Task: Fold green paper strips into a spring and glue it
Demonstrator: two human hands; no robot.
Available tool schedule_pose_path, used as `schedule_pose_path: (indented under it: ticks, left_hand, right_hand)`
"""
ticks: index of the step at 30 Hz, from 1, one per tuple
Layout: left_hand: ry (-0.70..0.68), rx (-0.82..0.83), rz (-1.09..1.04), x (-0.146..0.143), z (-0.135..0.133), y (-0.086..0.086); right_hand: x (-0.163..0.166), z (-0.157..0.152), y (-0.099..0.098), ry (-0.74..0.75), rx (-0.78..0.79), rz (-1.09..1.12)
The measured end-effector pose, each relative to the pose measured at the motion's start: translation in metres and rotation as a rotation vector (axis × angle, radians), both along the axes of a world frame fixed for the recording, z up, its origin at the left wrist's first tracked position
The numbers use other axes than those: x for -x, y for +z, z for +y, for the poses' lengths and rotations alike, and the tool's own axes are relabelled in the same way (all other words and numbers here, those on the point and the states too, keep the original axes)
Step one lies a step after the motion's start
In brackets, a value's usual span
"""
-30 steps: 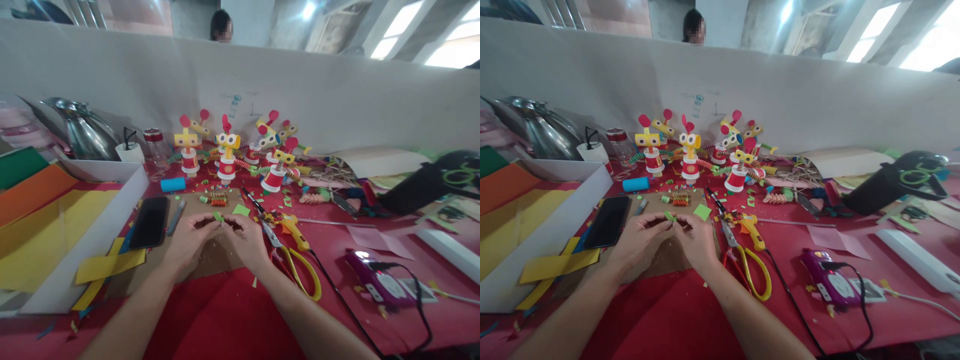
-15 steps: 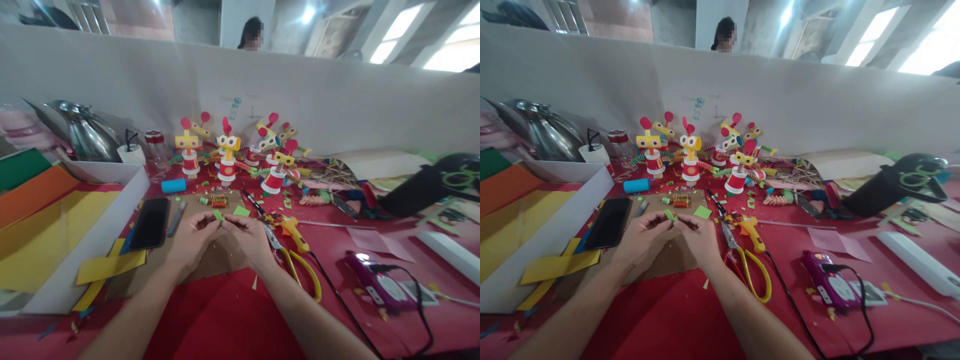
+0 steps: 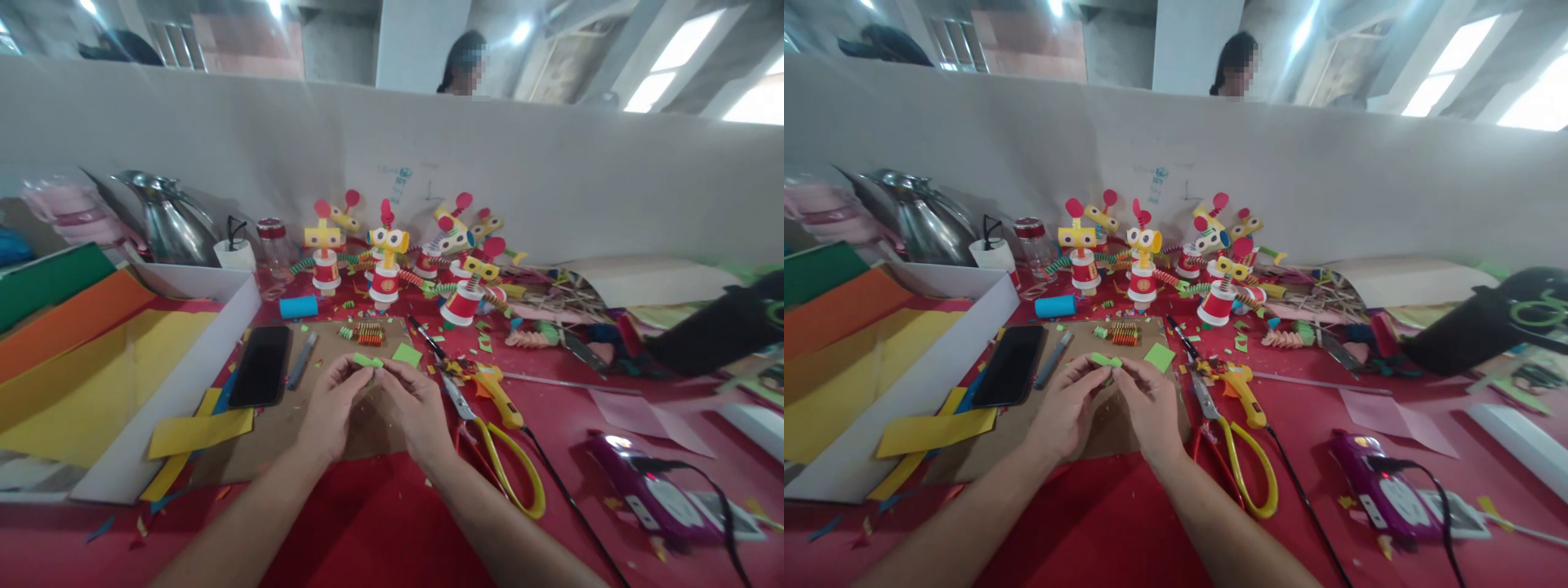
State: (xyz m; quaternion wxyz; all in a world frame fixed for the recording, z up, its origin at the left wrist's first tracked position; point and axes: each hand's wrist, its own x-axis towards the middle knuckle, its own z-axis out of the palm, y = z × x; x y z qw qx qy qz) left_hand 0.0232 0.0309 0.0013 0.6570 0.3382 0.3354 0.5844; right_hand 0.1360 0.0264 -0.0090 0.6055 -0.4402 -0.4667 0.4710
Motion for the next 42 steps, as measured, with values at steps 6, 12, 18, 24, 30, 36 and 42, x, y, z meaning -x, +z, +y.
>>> schedule_pose_path:
  ticks: [6, 12, 18, 24, 30, 36, 42]
  left_hand:
    - [0.022, 0.001, 0.324, 0.012, 0.006, 0.009]
    - [-0.028, -0.019, 0.434, 0.017, 0.007, 0.016]
    - [0.101, -0.012, 0.368, 0.008, 0.003, 0.007]
    - [0.093, 0.04, 0.255, 0.007, 0.005, 0.005]
    - [0.068, -0.003, 0.354, 0.011, 0.009, 0.004]
    - [0.045, 0.014, 0.319, 0.01, 0.007, 0.006]
    - [-0.011, 0.0, 0.26, 0.01, 0.008, 0.004]
  right_hand:
    - [-0.007, 0.001, 0.006, 0.073, 0.056, -0.153]
    - [-0.015, 0.003, 0.011, 0.075, -0.079, -0.33]
    - [-0.007, 0.0, 0.009, 0.119, -0.014, -0.11]
    - [-0.005, 0.001, 0.008, 0.131, 0.013, -0.083]
    - [-0.007, 0.002, 0.012, 0.132, 0.051, -0.138]
    - [-0.01, 0.004, 0.011, 0.181, 0.053, -0.179]
    - [-0.012, 0.006, 0.007, 0.19, 0.046, -0.199]
